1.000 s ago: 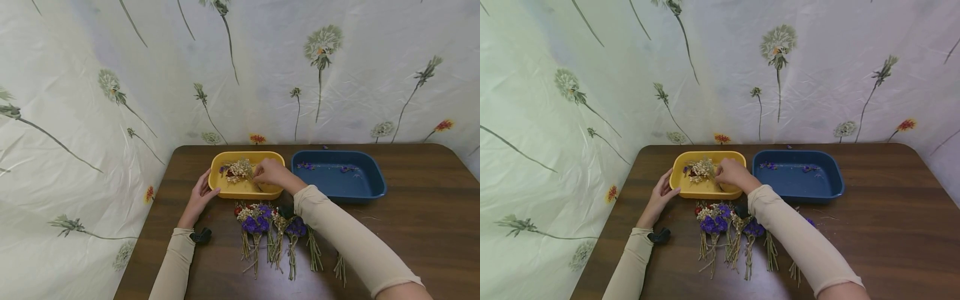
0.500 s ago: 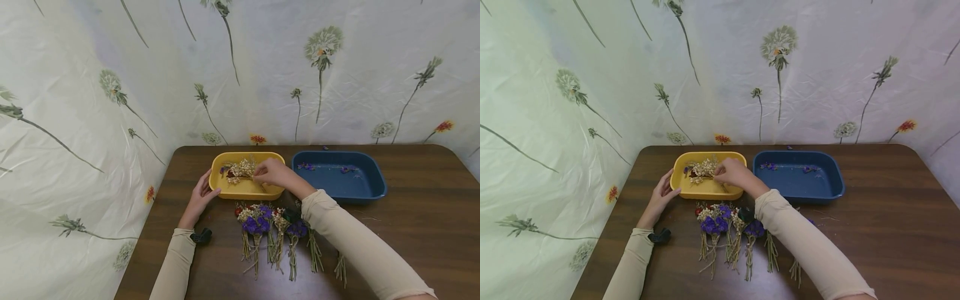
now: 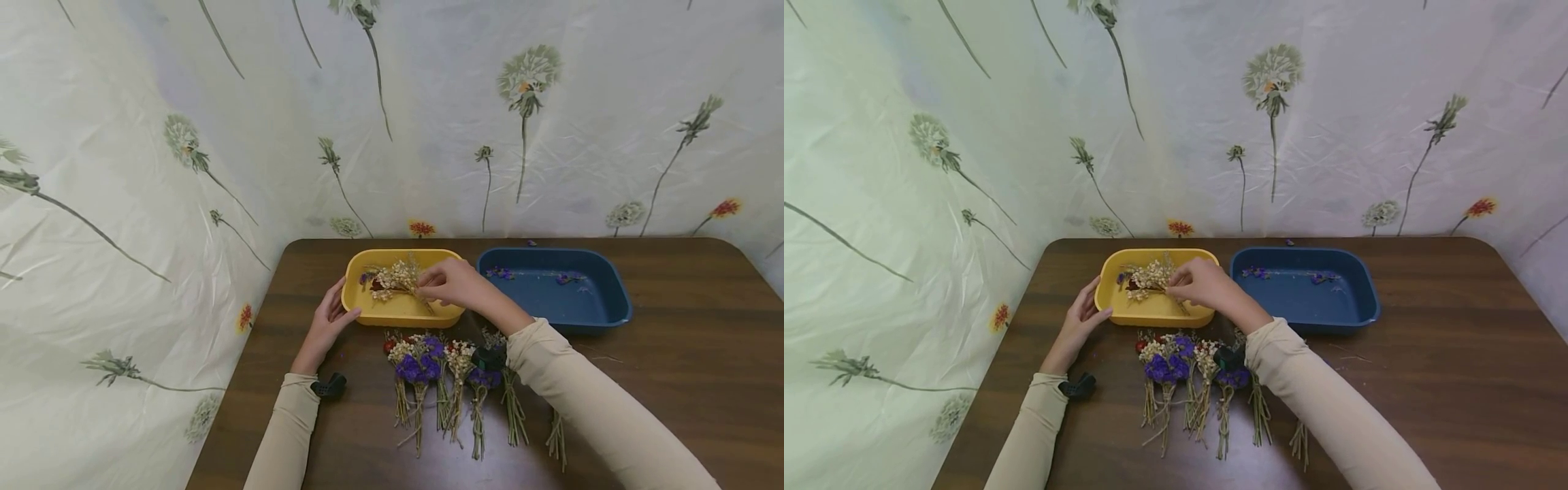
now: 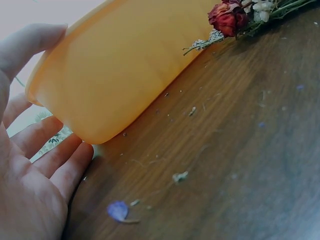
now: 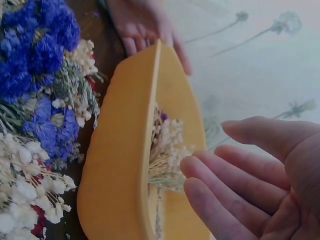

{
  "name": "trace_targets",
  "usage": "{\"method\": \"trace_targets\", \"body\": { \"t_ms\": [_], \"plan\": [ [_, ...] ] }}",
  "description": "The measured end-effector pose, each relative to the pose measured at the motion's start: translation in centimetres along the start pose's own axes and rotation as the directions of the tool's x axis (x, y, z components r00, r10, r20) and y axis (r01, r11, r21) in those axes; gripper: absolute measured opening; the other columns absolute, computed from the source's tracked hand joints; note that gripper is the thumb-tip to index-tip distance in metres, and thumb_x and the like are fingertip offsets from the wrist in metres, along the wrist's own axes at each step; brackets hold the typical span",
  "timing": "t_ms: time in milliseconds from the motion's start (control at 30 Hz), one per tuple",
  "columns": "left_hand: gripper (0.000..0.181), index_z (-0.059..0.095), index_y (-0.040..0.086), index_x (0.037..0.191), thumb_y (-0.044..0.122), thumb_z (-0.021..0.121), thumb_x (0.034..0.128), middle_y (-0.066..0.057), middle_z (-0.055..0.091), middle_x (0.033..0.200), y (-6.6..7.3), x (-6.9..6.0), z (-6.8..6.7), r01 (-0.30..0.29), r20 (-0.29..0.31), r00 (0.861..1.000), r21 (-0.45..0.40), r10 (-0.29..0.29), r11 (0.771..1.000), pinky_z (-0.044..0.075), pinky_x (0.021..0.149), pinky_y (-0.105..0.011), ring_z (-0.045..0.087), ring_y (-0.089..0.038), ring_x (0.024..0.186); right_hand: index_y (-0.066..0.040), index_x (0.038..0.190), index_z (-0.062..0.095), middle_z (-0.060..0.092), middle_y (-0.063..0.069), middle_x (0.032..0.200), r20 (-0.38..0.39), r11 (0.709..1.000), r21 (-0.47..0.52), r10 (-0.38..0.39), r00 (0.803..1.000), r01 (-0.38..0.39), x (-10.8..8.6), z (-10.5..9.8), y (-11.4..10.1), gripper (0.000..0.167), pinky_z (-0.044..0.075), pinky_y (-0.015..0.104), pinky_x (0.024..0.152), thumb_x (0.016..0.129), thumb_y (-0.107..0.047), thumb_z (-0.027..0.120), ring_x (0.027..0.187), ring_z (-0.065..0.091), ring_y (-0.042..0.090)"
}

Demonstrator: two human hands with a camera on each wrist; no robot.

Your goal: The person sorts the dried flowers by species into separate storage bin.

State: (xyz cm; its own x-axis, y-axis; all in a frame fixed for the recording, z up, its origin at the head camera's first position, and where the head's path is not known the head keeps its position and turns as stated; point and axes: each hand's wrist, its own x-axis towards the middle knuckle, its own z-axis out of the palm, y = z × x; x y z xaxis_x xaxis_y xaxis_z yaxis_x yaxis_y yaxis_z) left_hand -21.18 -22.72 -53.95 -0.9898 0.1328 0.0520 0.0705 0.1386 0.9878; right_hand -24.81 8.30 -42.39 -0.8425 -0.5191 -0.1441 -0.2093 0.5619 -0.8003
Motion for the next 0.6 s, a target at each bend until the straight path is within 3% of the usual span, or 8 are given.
{"method": "trace_targets", "body": {
  "t_ms": [200,467,600],
  "plan": [
    [0.073,0.032,0.033,0.161,0.022,0.070,0.0998,-0.005,0.035,0.168,-0.1,0.0,0.0,-0.015,-0.002,1.000,0.009,0.015,1.000,0.027,0.127,-0.056,0.036,-0.027,0.155,-0.001,0.121,0.074,0.077,0.020,0.111,-0.005,1.000,0.012,-0.003,1.000,0.003,-1.2,-0.1,-0.5,0.032,0.065,0.042,0.074,0.099,-0.023,0.071,0.099,0.075,0.036],
    [0.074,0.032,0.033,0.162,0.021,0.071,0.0995,-0.004,0.035,0.168,-0.1,-0.1,0.1,-0.007,-0.008,1.000,0.001,0.007,1.000,0.030,0.126,-0.055,0.037,-0.027,0.154,-0.008,0.112,0.078,0.079,0.015,0.102,-0.046,0.998,-0.055,-0.020,0.999,0.018,-3.3,0.1,-0.9,0.026,0.063,0.041,0.067,0.098,-0.029,0.073,0.079,0.076,0.030],
    [0.074,0.032,0.032,0.162,0.022,0.071,0.0993,-0.005,0.035,0.168,-0.1,0.0,-0.1,-0.002,-0.007,1.000,0.000,0.002,1.000,0.031,0.125,-0.055,0.037,-0.027,0.154,-0.006,0.115,0.077,0.080,0.009,0.097,-0.056,0.998,-0.057,-0.017,0.998,0.014,-4.3,0.1,-0.9,0.027,0.062,0.038,0.065,0.099,-0.027,0.071,0.070,0.074,0.022]
  ]
}}
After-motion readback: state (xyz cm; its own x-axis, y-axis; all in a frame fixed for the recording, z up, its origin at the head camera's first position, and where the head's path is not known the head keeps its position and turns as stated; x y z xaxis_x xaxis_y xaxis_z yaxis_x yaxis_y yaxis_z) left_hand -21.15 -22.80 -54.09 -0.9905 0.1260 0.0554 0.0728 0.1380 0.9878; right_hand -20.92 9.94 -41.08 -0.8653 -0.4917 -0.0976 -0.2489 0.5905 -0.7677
